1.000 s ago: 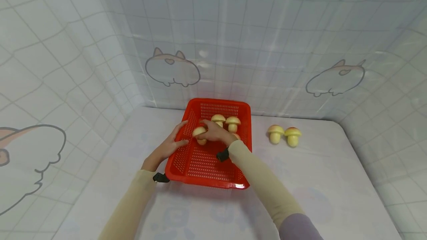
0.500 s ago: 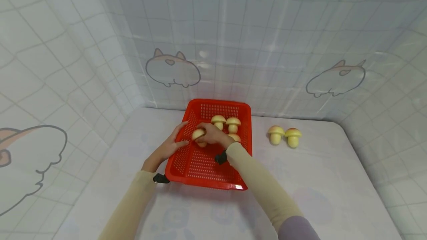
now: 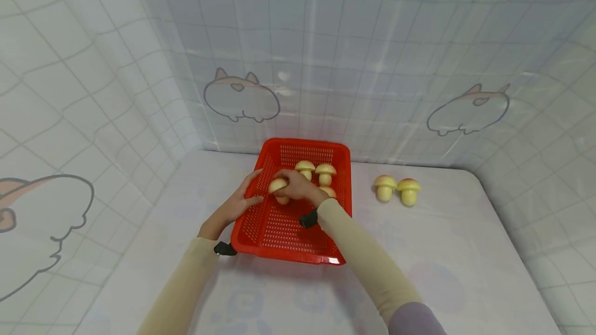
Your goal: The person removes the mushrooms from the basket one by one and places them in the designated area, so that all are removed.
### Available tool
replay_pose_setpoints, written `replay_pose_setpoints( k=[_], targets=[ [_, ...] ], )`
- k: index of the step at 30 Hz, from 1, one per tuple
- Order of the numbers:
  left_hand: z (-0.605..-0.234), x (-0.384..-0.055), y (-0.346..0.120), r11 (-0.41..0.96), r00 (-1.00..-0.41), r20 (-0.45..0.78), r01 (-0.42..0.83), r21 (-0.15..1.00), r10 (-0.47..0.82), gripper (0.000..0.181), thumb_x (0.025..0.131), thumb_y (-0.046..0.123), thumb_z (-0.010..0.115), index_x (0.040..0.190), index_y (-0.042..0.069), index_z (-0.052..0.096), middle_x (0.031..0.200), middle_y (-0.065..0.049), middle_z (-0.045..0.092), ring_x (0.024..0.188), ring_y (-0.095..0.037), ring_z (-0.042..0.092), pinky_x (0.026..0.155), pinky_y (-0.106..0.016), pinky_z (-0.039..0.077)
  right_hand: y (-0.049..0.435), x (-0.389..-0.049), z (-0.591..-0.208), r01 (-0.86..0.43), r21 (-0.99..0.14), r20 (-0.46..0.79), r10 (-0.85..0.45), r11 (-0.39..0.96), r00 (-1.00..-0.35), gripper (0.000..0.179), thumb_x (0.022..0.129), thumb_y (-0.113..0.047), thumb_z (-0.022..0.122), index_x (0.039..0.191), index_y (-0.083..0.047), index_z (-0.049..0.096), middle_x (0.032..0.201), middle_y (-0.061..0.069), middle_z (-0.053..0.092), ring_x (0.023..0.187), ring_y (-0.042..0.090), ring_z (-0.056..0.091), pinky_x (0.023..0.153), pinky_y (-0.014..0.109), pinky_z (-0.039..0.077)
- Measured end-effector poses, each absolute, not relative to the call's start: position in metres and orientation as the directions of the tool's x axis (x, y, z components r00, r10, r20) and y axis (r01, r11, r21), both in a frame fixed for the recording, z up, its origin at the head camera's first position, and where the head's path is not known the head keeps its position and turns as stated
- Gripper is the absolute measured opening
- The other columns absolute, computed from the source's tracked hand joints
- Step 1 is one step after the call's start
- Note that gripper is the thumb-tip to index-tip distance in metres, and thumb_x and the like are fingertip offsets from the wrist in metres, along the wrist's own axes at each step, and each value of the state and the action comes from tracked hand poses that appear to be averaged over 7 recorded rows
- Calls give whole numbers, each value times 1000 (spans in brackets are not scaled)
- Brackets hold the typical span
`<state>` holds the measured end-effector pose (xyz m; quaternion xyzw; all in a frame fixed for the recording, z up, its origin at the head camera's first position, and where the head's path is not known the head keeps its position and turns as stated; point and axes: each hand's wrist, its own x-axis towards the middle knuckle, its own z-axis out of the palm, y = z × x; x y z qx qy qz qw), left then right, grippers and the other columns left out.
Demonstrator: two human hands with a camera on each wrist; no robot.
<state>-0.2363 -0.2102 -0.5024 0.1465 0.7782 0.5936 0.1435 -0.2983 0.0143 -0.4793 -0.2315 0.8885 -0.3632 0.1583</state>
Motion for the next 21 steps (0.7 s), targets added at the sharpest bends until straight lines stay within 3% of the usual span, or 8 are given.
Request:
replay_pose_setpoints(
  k=[16, 21],
  targets=[
    [-504, -237, -210, 264, -918, -40, 71, 962, 394, 79, 104, 10, 53, 166, 26, 7, 160, -26, 26, 123, -49, 56, 96, -57, 56, 25, -296, -473, -245, -776, -96, -494, 581, -864, 48, 89, -28, 80, 131, -16, 62, 127, 4, 65, 106, 19, 61, 95, 37, 52],
    [-503, -237, -212, 263, -917, -47, 65, 963, 396, 79, 104, 11, 53, 166, 26, 6, 160, -28, 25, 121, -49, 57, 95, -57, 56, 28, -292, -467, -213, -819, -80, -473, 533, -877, 53, 90, -26, 79, 137, -13, 58, 131, 6, 62, 108, 22, 61, 94, 39, 53]
  ],
)
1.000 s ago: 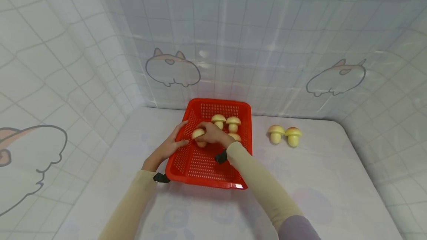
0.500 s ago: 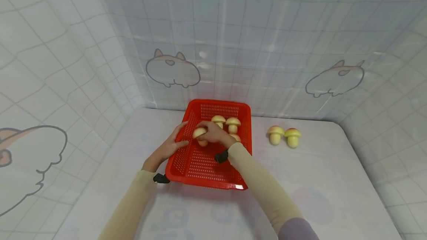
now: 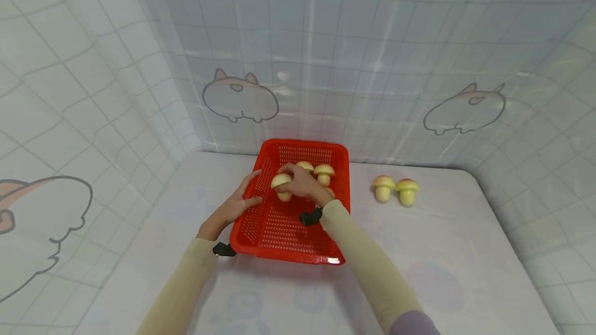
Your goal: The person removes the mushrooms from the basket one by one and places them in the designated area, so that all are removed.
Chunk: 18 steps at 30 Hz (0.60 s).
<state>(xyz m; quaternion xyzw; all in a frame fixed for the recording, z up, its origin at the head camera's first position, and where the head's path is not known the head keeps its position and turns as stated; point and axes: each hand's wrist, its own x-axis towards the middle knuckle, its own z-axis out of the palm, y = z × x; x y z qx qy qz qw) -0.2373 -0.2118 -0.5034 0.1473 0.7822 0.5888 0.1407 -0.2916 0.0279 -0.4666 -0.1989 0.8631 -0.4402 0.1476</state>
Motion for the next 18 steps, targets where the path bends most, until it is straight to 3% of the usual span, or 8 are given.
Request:
replay_pose_setpoints(
  k=[4, 12, 18],
  targets=[
    [-503, -236, -212, 251, -916, -47, 60, 966, 399, 80, 104, 11, 53, 166, 26, 5, 157, -30, 28, 119, -50, 58, 94, -58, 57, 31, -289, -461, -230, -834, -34, -462, 501, -886, 51, 90, -26, 79, 136, -14, 59, 131, 5, 61, 109, 22, 61, 95, 39, 54],
    [-503, -237, -212, 263, -919, -44, 66, 963, 392, 81, 103, 13, 55, 166, 26, 6, 156, -30, 30, 119, -48, 59, 92, -55, 58, 37, -287, -453, -203, -878, -1, -426, 434, -905, 46, 85, -34, 84, 125, -21, 66, 122, 3, 64, 107, 23, 62, 84, 36, 57],
    [-504, -243, -210, 279, -920, -40, 76, 957, 390, 81, 102, 13, 55, 166, 28, 7, 157, -29, 30, 121, -49, 58, 92, -54, 58, 47, -282, -443, -192, -912, 23, -421, 363, -907, 45, 85, -33, 84, 125, -20, 67, 124, 3, 65, 116, 27, 58, 91, 48, 57]
  ],
)
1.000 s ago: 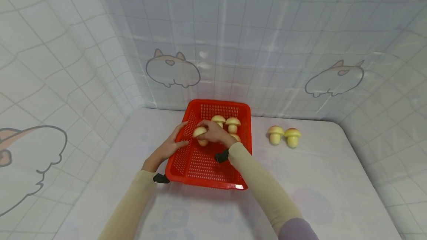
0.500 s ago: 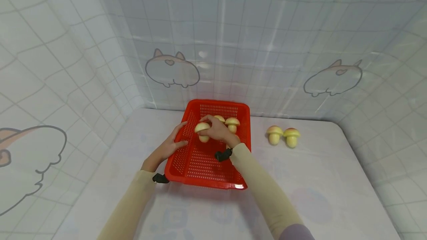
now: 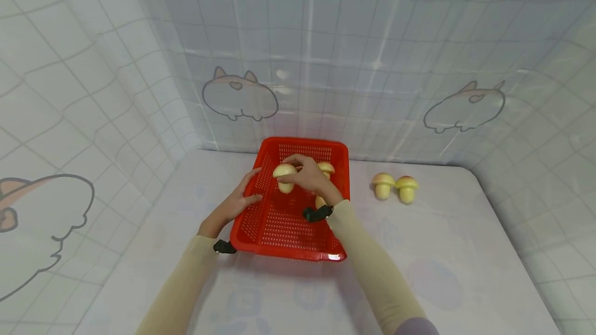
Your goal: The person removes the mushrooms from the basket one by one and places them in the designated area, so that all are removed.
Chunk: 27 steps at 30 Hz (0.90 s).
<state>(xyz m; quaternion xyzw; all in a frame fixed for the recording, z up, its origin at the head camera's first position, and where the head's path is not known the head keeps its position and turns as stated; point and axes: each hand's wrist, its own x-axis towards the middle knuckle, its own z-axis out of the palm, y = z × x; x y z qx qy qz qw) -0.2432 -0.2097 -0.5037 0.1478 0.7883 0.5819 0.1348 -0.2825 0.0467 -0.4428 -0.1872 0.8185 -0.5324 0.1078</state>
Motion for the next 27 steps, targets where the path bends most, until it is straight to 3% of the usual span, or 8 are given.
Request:
replay_pose_setpoints(
  k=[4, 14, 22, 27],
  targets=[
    [-503, -244, -208, 273, -919, -41, 73, 959, 391, 81, 102, 12, 55, 166, 27, 7, 155, -29, 31, 122, -50, 57, 93, -55, 58, 55, -280, -439, -173, -922, 15, -412, 348, -911, 47, 86, -35, 84, 126, -21, 65, 126, 2, 64, 118, 28, 57, 95, 53, 56],
    [-504, -243, -205, 258, -915, -40, 71, 964, 401, 79, 104, 12, 54, 166, 28, 7, 158, -28, 27, 124, -48, 54, 93, -55, 57, 73, -280, -422, -155, -917, -24, -439, 367, -898, 49, 88, -31, 83, 129, -19, 59, 127, 7, 61, 110, 28, 61, 94, 54, 56],
    [-507, -242, -214, 286, -926, -29, 87, 954, 376, 77, 105, 12, 54, 166, 27, 8, 159, -26, 25, 124, -43, 52, 95, -52, 57, 78, -280, -416, -198, -916, 13, -466, 350, -884, 56, 93, -24, 77, 145, -19, 55, 137, 3, 60, 116, 25, 61, 95, 43, 55],
    [-507, -241, -215, 281, -924, -23, 93, 955, 381, 78, 106, 13, 53, 166, 27, 6, 160, -27, 23, 124, -45, 53, 93, -52, 58, 85, -277, -413, -199, -932, 42, -453, 303, -891, 51, 95, -21, 75, 143, -22, 59, 135, 4, 63, 116, 25, 61, 98, 51, 54]
  ],
)
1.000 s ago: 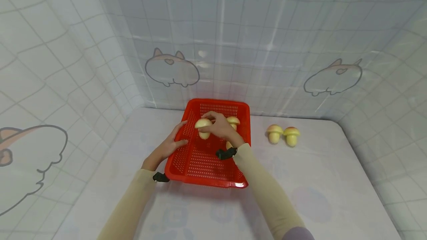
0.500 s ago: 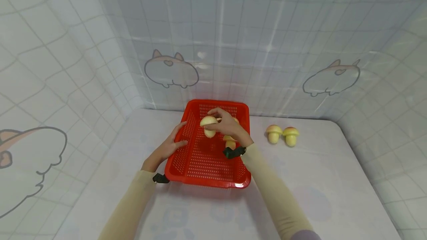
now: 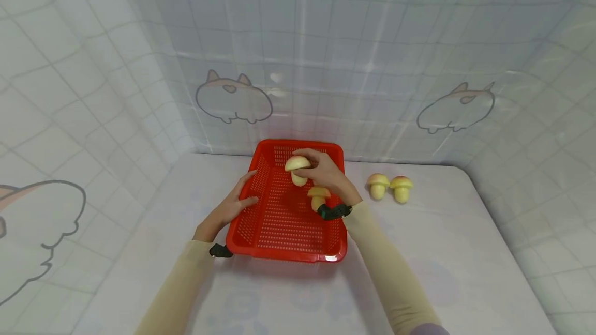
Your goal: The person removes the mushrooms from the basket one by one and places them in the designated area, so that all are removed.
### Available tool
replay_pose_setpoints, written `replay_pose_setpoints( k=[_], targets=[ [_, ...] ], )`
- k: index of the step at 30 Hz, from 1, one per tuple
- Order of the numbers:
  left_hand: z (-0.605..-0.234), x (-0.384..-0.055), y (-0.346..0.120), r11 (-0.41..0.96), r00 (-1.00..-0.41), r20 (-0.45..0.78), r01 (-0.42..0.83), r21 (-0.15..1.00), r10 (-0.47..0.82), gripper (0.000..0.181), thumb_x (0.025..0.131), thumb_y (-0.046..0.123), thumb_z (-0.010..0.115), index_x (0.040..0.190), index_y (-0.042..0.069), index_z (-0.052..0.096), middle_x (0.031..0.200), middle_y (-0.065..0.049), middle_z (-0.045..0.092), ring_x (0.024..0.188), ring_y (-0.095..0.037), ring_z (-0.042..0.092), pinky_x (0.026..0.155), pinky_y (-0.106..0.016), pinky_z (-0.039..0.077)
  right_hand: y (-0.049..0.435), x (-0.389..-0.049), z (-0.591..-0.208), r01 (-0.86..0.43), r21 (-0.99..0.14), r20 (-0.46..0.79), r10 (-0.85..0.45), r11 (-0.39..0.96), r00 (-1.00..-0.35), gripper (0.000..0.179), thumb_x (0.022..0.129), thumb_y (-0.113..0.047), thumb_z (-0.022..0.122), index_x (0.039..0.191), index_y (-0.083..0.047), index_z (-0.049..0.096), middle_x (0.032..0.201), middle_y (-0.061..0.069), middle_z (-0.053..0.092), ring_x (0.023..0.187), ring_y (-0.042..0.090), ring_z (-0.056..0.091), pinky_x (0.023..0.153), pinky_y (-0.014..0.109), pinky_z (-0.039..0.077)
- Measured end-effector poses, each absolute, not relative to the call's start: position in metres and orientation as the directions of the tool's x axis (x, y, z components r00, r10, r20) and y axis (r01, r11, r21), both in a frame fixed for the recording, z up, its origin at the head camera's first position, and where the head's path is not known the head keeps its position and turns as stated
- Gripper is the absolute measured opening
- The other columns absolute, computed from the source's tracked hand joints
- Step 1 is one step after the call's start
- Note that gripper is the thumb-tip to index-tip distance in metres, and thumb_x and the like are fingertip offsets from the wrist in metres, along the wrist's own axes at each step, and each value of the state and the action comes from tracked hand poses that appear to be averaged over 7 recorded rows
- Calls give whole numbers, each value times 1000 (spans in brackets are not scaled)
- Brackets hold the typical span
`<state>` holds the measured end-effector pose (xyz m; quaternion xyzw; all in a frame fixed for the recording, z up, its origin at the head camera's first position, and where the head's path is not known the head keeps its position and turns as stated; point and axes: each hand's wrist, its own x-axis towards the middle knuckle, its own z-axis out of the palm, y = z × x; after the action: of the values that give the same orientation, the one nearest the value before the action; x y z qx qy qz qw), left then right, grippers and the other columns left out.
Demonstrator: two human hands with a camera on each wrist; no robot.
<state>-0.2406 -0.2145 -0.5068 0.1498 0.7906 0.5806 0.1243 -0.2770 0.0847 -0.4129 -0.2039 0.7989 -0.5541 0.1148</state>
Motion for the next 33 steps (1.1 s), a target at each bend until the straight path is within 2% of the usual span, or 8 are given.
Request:
replay_pose_setpoints(
  k=[2, 6, 13, 19, 26, 33],
  targets=[
    [-507, -240, -214, 282, -923, -22, 95, 955, 384, 77, 106, 14, 54, 166, 27, 6, 160, -27, 23, 124, -46, 53, 93, -52, 58, 88, -275, -412, -196, -939, 51, -448, 284, -892, 50, 95, -19, 75, 143, -22, 59, 135, 4, 64, 116, 26, 61, 97, 50, 54],
    [-506, -240, -213, 284, -925, -24, 92, 954, 379, 76, 106, 15, 53, 166, 27, 7, 160, -27, 23, 124, -46, 53, 93, -52, 58, 96, -271, -411, -183, -950, 55, -444, 252, -894, 51, 96, -17, 74, 144, -21, 59, 138, 4, 62, 118, 26, 62, 94, 38, 56],
    [-505, -240, -210, 287, -924, -26, 92, 953, 381, 77, 106, 15, 53, 166, 28, 7, 161, -26, 23, 124, -46, 53, 94, -54, 57, 111, -263, -412, -165, -957, 53, -416, 239, -908, 46, 96, -17, 73, 140, -18, 61, 133, 5, 65, 116, 26, 64, 98, 48, 54],
    [-504, -241, -207, 281, -922, -24, 93, 955, 386, 76, 106, 14, 53, 166, 27, 7, 159, -28, 25, 124, -47, 53, 95, -56, 56, 127, -262, -413, -177, -934, 47, -385, 309, -922, 48, 95, -26, 75, 140, -20, 60, 132, 0, 65, 116, 24, 65, 97, 39, 53],
    [-504, -242, -207, 284, -924, -29, 87, 955, 382, 76, 106, 13, 54, 165, 27, 9, 157, -28, 28, 122, -46, 54, 93, -53, 58, 149, -259, -408, -201, -928, 79, -361, 314, -929, 51, 97, -30, 73, 144, -20, 57, 139, 3, 60, 125, 30, 59, 99, 42, 50],
    [-503, -242, -206, 287, -923, -30, 89, 954, 382, 76, 106, 13, 53, 166, 27, 8, 157, -28, 27, 123, -47, 53, 94, -53, 58, 173, -254, -404, -214, -924, 113, -308, 317, -944, 49, 96, -29, 74, 142, -21, 59, 135, 5, 62, 115, 25, 61, 96, 41, 52]
  ],
)
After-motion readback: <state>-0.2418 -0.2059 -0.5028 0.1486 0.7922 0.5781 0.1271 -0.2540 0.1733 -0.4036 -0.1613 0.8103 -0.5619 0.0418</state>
